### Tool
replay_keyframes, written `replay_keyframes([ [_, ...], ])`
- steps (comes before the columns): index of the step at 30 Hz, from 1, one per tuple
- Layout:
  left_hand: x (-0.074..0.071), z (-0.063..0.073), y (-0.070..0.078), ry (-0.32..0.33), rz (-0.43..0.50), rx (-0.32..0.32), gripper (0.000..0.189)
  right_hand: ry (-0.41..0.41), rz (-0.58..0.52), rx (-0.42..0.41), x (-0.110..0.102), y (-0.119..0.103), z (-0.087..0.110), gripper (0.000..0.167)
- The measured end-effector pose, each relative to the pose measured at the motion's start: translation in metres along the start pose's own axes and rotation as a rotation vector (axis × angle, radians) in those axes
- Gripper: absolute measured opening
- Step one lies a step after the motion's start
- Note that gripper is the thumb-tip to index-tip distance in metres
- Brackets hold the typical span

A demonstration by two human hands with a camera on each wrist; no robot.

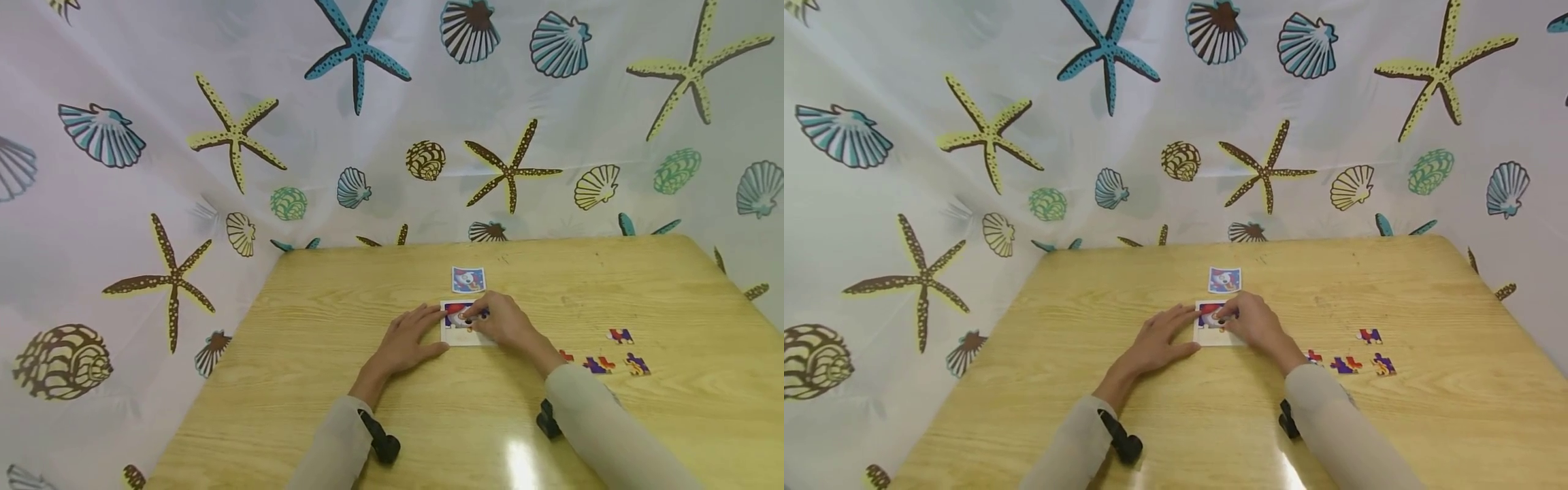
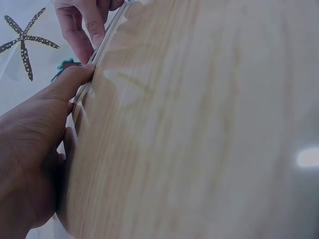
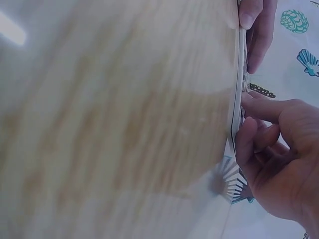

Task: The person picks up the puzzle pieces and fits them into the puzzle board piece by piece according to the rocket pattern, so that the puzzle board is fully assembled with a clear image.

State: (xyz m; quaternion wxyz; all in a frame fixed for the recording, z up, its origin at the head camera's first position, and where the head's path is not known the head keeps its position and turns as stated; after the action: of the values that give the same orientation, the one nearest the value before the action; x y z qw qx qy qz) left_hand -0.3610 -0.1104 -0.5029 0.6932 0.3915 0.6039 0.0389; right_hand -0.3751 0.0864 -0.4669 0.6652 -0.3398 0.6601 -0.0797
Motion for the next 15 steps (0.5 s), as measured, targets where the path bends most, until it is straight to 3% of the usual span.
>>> replay_keyframes([
  [8,-0.0019,-0.0006,0.0029,0.013,0.014,0.012,0.069,0.002,-0.014,-0.043,-0.0020,0.0003,-0.0009,0.020],
  [15,-0.0013,-0.0002,0.0020,0.015,0.026,0.001,0.069,-0.018,-0.025,-0.019,-0.0021,0.0019,-0.0011,0.020],
])
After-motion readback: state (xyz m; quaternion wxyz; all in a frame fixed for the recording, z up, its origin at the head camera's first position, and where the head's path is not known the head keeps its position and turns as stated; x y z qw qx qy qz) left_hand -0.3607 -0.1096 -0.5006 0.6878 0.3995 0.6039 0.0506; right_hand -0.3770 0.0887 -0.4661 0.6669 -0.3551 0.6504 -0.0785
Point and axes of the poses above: each hand's wrist, its own z-axis away from the middle knuckle, its own x-axis out of the palm, y = z × x, the point moved 6 cm from there along -z, towards the middle knuckle, and after that the axes turned 9 degrees about z, right-handed, at the moved point
